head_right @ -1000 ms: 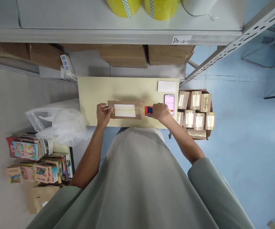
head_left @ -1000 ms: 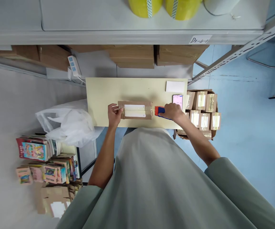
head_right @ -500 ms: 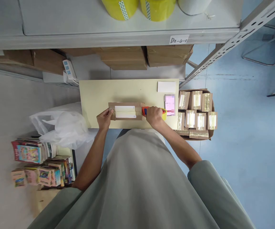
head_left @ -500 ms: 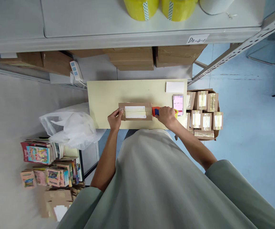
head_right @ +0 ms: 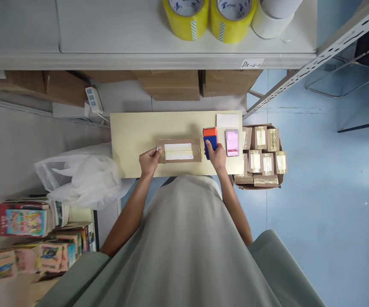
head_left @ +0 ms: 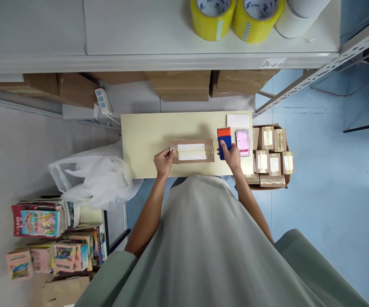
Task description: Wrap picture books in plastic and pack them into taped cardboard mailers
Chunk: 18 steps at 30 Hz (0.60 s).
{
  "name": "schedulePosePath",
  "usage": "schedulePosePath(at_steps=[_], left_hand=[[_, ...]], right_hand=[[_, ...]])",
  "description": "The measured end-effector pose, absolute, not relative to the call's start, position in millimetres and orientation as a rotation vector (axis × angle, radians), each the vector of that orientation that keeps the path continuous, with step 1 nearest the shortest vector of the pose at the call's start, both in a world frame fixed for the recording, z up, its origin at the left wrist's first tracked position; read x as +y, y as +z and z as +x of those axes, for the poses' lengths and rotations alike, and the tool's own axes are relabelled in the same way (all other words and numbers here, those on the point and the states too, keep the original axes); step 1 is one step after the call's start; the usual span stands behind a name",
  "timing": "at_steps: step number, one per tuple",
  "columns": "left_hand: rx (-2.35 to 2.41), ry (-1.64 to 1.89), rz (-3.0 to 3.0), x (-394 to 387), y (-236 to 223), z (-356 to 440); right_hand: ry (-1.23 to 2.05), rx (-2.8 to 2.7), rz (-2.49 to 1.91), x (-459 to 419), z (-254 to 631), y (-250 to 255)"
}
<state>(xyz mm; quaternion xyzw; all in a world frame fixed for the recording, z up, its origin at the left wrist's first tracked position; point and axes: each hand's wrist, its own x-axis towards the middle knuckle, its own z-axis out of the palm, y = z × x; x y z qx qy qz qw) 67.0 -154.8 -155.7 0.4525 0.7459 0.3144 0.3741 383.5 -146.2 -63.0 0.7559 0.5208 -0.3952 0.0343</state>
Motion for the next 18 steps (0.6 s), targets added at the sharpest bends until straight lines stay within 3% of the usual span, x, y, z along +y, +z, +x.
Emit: schedulePosePath(at_steps=[9,13,18], left_hand=[[1.778,0.975,1.119,-156.7,-149.4,43.6],[1.725,1.160,1.160,-150.3,-151.3,8.2],[1.790,1.131,1.108,-159.2,-179.2,-29.1]], right_hand=[[-1.220,1.482,2.864,-158.1,334.0,-53.4],[-1.293,1.583,2.859,-160.4,299.9,-69.3],[-1.255,1.564,2.716,-180.3,255.3,-95.4]])
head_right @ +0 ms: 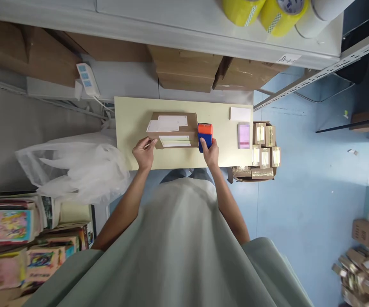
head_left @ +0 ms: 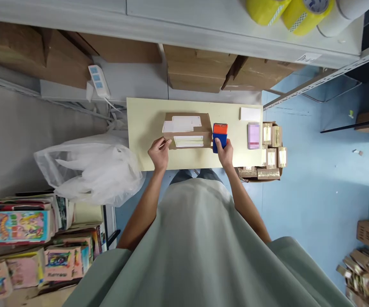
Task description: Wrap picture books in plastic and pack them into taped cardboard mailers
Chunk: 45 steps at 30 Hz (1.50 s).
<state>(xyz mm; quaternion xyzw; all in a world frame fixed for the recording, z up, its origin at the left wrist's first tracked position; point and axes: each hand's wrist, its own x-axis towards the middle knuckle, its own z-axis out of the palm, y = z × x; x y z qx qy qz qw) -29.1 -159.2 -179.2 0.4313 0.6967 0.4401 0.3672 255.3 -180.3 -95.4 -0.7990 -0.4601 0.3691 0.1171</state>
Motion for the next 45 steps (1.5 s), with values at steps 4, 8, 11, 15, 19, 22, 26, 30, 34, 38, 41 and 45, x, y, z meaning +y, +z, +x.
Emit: schedulePosePath(at_steps=[4,8,11,15,19,22,26,30,34,38,41,45], left_hand=[[1.694,1.193,1.084,-177.4,-201.1,-37.5],[1.626,1.183,1.011,-189.7,-210.8,-34.4],[1.614,1.127,1.019,-193.9,-213.1,-32.5],[1.627,1.118,1.084,-196.4,-214.6,-32.1],[1.627,1.139,1.097,-197.2,-216.1,-31.8],[1.646,1.095,1.107,-198.4,-218.8,-32.2],[1.693,1.054,1.145,-201.2,-226.1,-33.2],[1.756,1.039,1.213,-204.5,-234.3,-31.9],[1.776,1.083,1.226,-207.2,-239.3,-28.2],[1.772,1.126,1.198,-207.1,-240.5,-25.7],[1.789,1.135,1.175,-205.5,-239.5,-24.9],[1.795,1.124,1.165,-204.6,-236.6,-23.3]], right_hand=[[0.924,-1.497,-2.570,-221.2,240.6,-90.8],[0.803,-1.738,-2.653,-261.8,239.4,-77.1],[0.697,-1.945,-2.608,-281.8,245.4,-77.2],[0.437,-2.161,-2.386,-297.5,262.1,-95.9],[0.233,-2.332,-2.132,-301.8,284.2,-117.9],[0.236,-2.512,-2.041,-295.5,301.2,-127.2],[0.347,-2.760,-1.971,-279.2,321.6,-134.5],[0.417,-2.930,-1.890,-261.9,338.3,-141.6],[0.403,-3.038,-1.818,-247.1,351.3,-148.3],[0.364,-3.108,-1.731,-234.9,360.2,-154.9],[0.324,-3.129,-1.670,-227.3,364.0,-158.4],[0.272,-3.158,-1.637,-218.6,365.6,-158.8]])
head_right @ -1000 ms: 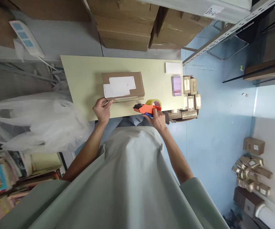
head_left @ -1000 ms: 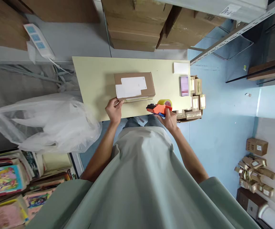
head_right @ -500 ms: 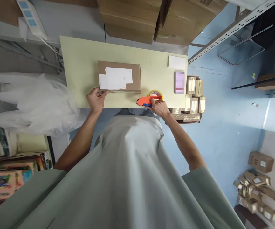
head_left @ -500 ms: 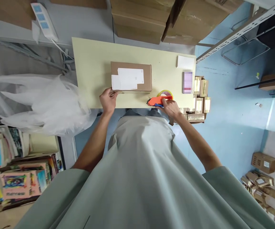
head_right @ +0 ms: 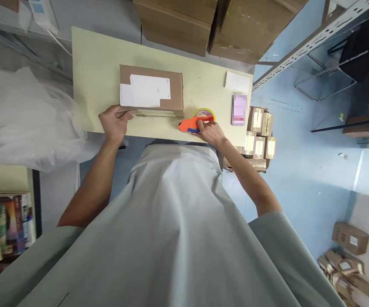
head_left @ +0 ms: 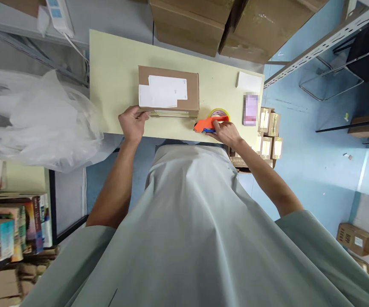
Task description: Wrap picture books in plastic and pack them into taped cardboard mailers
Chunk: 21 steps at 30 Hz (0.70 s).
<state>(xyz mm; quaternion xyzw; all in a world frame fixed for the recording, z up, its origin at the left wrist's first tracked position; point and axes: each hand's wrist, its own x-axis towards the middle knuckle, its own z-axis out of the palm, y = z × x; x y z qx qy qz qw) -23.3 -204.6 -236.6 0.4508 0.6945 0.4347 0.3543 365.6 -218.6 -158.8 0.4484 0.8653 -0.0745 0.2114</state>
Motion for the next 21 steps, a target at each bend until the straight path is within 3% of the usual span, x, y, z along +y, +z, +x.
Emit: schedulePosePath(at_steps=[21], left_hand=[[1.789,1.072,1.156,-203.1,-227.9,-21.7]], right_hand=[[-0.186,2.317,1.254,-193.9,357.3,-149.0]])
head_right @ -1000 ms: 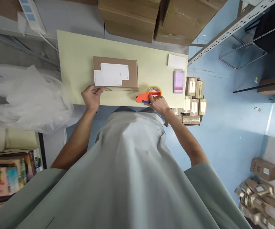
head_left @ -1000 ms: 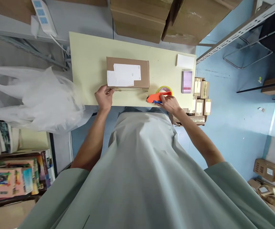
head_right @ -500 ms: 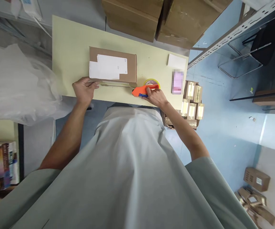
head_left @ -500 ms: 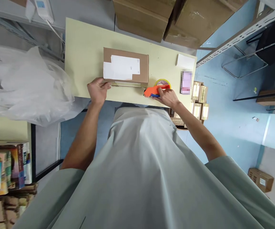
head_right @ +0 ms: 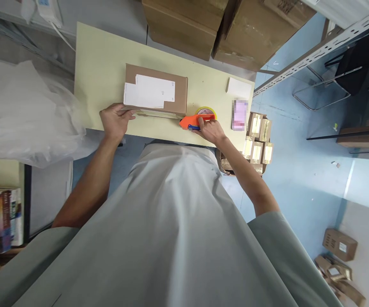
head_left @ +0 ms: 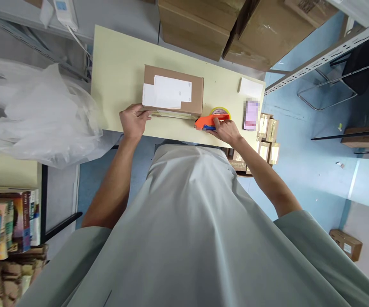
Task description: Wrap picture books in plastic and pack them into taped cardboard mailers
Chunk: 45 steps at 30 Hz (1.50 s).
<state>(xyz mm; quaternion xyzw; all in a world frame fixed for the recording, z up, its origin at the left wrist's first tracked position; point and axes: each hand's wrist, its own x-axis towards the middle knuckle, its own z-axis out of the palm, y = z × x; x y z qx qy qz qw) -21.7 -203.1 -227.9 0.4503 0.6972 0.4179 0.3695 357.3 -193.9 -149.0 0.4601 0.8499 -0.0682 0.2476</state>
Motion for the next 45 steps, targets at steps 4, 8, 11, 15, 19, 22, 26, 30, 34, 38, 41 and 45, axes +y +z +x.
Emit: schedulePosePath(at_steps=[4,8,11,15,19,22,26,30,34,38,41,45], left_hand=[[1.762,1.101,1.157,-201.4,-227.3,-24.0],[1.733,1.128,1.151,-200.5,-229.8,-26.8],[1.731,1.133,1.139,-199.4,-232.5,-27.3],[1.772,1.108,1.122,-197.6,-235.7,-26.2],[1.839,0.992,1.168,-200.7,-229.9,-28.3],[1.907,0.907,1.310,-203.2,-211.1,-28.5],[1.903,0.907,1.462,-183.0,-180.3,-2.8],[1.756,0.827,1.562,-130.1,-179.2,63.9],[1.766,0.772,1.638,-89.2,-203.2,128.6],[1.741,0.654,1.676,-83.8,-213.2,146.7],[1.782,0.629,1.706,-88.5,-210.6,140.7],[1.815,0.534,1.802,-97.8,-205.8,135.1]], right_hand=[[-0.169,2.344,1.252,-189.0,358.5,-152.7],[-0.174,2.333,1.263,-185.5,358.5,-156.3],[-0.182,2.311,1.267,-185.1,356.7,-157.8],[-0.200,2.272,1.301,-188.9,352.2,-160.0],[-0.279,2.248,1.358,-194.2,345.5,-162.4],[-0.335,2.231,1.402,-195.8,340.7,-163.6],[-0.397,2.225,1.443,-194.5,338.6,-166.2],[-0.417,2.229,1.482,-189.2,339.8,-170.1],[-0.500,2.218,1.514,-180.4,338.7,-171.0],[-0.596,2.228,1.539,-176.4,334.7,-168.7],[-0.668,2.261,1.514,-178.4,332.6,-166.5],[-0.699,2.345,1.416,-183.9,334.8,-165.6]])
